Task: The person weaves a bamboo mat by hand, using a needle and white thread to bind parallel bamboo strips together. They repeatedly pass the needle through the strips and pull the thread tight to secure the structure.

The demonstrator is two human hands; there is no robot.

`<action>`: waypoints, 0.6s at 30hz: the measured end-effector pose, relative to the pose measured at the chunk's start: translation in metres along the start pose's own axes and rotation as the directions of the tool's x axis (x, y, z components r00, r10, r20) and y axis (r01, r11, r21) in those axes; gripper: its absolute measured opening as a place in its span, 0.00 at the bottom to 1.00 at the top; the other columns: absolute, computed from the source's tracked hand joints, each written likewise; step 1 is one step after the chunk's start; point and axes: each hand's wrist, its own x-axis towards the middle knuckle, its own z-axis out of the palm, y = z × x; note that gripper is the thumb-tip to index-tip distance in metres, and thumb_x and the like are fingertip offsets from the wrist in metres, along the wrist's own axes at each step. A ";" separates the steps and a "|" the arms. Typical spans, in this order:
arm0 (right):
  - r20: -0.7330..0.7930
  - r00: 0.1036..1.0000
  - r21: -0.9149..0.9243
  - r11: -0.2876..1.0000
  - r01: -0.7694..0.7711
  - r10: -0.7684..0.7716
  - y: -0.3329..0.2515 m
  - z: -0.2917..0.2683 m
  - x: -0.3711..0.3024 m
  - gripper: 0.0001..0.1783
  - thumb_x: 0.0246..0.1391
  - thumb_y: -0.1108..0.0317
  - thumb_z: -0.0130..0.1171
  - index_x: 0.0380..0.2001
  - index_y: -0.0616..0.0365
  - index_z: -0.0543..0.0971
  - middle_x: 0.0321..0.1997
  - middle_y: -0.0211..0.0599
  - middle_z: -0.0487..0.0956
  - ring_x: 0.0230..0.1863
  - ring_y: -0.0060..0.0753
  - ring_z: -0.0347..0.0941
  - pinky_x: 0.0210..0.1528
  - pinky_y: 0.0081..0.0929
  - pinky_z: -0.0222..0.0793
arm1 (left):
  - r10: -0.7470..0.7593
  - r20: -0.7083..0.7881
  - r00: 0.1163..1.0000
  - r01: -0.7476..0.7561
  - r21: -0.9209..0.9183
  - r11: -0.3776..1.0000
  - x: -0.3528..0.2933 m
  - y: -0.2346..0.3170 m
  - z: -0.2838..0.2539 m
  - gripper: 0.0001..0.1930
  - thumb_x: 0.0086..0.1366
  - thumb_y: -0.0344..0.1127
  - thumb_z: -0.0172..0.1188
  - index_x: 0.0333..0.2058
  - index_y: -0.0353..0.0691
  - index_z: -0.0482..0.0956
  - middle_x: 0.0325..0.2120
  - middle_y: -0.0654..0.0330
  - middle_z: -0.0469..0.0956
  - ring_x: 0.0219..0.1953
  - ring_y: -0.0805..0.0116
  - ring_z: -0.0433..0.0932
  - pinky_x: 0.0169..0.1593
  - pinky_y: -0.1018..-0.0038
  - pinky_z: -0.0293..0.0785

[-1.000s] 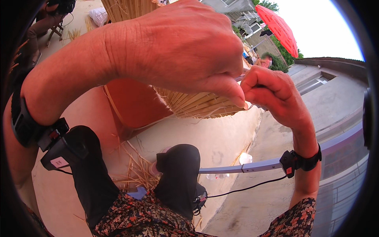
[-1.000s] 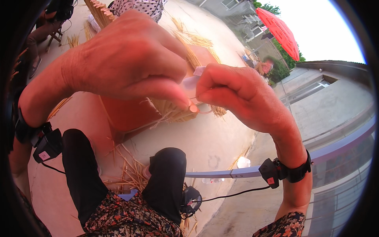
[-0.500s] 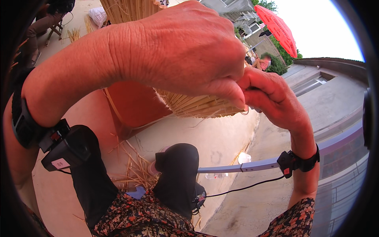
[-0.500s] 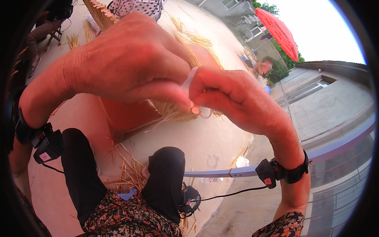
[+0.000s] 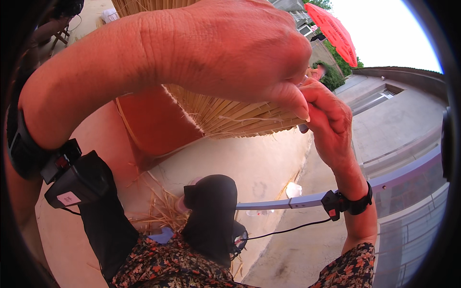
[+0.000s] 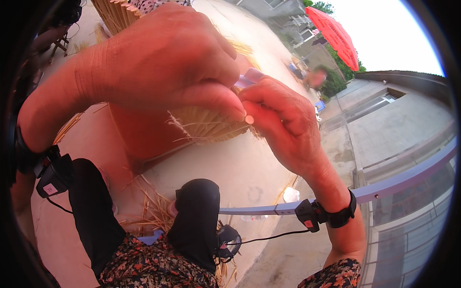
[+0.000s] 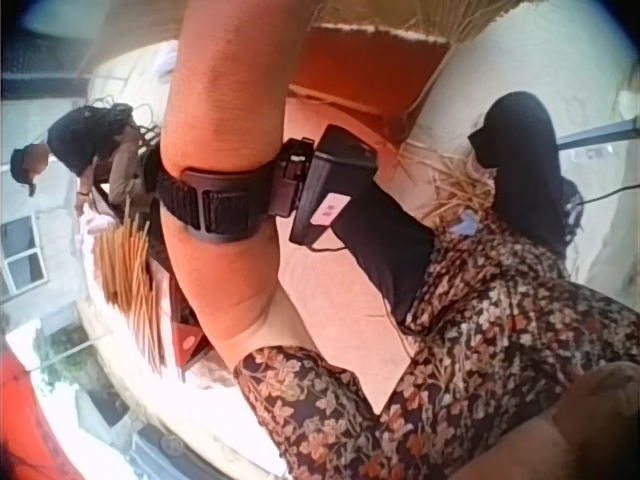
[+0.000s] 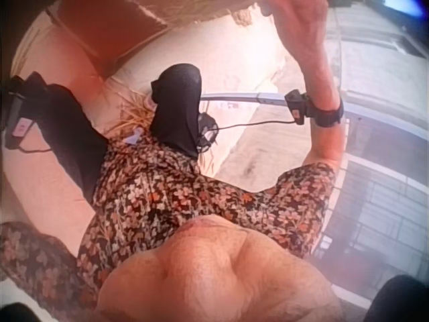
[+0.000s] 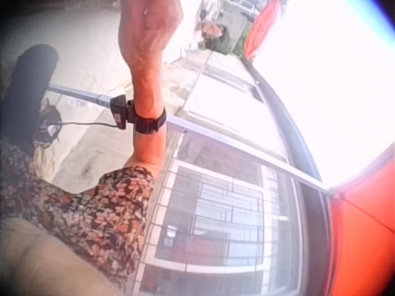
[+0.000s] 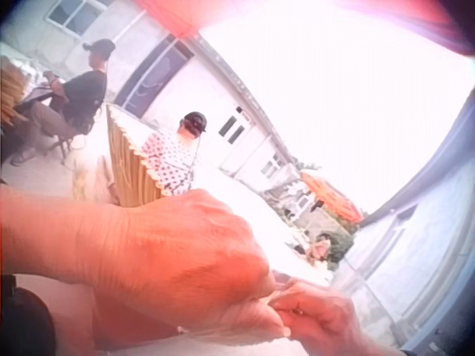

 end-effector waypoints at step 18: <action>0.041 0.973 0.540 0.814 -0.213 0.228 0.024 -0.007 -0.005 0.10 0.69 0.67 0.56 0.38 0.62 0.81 0.29 0.26 0.79 0.28 0.13 0.72 0.30 0.14 0.66 | -0.203 0.455 0.867 0.328 -0.214 0.920 0.048 0.005 -0.037 0.35 0.76 0.61 0.50 0.27 0.31 0.85 0.18 0.49 0.79 0.22 0.56 0.79 0.35 0.60 0.76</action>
